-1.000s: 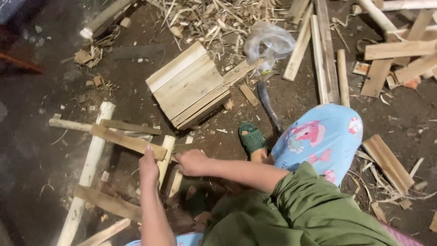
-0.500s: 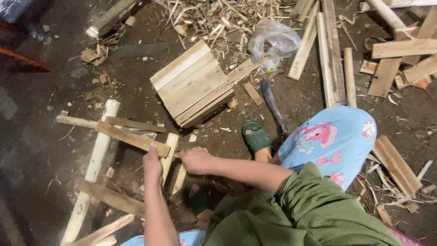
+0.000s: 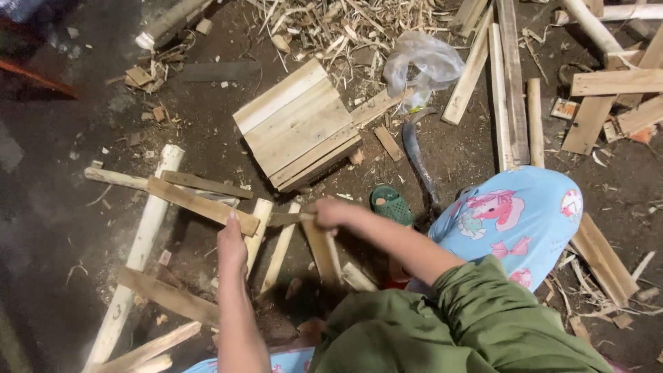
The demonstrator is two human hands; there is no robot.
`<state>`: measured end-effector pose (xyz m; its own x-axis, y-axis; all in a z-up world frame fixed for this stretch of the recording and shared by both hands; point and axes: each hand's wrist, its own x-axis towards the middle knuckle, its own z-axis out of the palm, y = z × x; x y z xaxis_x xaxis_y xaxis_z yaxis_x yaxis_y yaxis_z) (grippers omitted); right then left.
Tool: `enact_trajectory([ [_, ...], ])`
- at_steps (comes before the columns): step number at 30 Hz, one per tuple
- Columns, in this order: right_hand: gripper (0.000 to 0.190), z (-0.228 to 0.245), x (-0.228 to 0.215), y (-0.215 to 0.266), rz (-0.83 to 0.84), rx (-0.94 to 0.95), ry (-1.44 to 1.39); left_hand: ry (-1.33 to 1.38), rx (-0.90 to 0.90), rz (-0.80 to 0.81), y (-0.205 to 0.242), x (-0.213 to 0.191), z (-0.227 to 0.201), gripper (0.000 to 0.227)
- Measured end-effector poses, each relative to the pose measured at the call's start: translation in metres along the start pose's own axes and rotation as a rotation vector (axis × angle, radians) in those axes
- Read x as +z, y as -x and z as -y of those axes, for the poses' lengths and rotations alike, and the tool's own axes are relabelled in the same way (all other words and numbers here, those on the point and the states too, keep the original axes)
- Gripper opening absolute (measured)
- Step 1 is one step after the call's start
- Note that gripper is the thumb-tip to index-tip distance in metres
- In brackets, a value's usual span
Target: The person sits on the ground assembling small wooden frame structures from sticks and slats. They trim and shape wooden sticks with a billhook-style blade, position slats against the frame, and drive nails using a hammer, working on multiple frame pieces one at a time.
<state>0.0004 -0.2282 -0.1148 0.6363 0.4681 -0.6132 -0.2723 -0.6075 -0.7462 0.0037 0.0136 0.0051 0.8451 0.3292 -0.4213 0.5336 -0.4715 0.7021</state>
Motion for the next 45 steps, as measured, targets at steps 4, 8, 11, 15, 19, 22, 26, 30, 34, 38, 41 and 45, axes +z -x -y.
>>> enact_trajectory([
  [4,0.045,-0.067,-0.051,0.012,0.03,0.064,0.139,0.005,0.001,-0.004,0.0,-0.002,-0.003,0.065],
  [8,0.054,-0.171,-0.084,0.012,-0.142,0.401,-0.668,0.017,-0.02,-0.003,0.002,-0.002,-0.004,0.062],
  [11,0.044,-0.169,-0.131,0.049,-0.386,0.472,-0.808,0.02,-0.037,0.001,0.02,-0.001,-0.03,0.061],
  [15,0.028,-0.301,-0.171,-0.007,-0.719,0.41,-0.572,-0.018,-0.079,-0.014,0.028,-0.001,-0.047,0.062],
  [19,0.046,-0.229,-0.28,0.076,-0.702,0.432,-0.451,-0.022,-0.107,0.005,0.022,0.0,-0.048,0.06],
  [22,0.039,-0.174,-0.356,0.162,-0.588,0.516,-0.051,-0.037,-0.245,0.067,0.022,0.001,-0.063,0.056],
  [26,0.047,-0.157,-0.391,0.273,-0.783,0.392,0.194,-0.096,-0.277,0.033,0.016,0.006,-0.063,0.057],
  [30,0.056,-0.299,-0.339,0.316,-1.025,0.242,0.026,-0.099,-0.205,0.059,0.011,0.003,-0.05,0.058],
  [34,0.032,-0.386,-0.239,0.309,-1.022,0.52,-0.288,-0.164,-0.205,0.06,0.012,0.0,-0.048,0.062],
  [38,0.043,-0.432,-0.166,0.275,-0.929,0.734,-0.277,-0.166,-0.298,0.046,0.012,0.002,-0.053,0.056],
  [41,0.058,-0.417,-0.145,0.25,-0.916,0.808,-0.313,-0.024,-0.223,0.083,0.0,-0.007,-0.027,0.055],
  [45,0.074,-0.369,-0.144,0.238,-0.997,0.905,-0.35,0.09,-0.135,0.141,0.005,-0.002,-0.036,0.057],
])
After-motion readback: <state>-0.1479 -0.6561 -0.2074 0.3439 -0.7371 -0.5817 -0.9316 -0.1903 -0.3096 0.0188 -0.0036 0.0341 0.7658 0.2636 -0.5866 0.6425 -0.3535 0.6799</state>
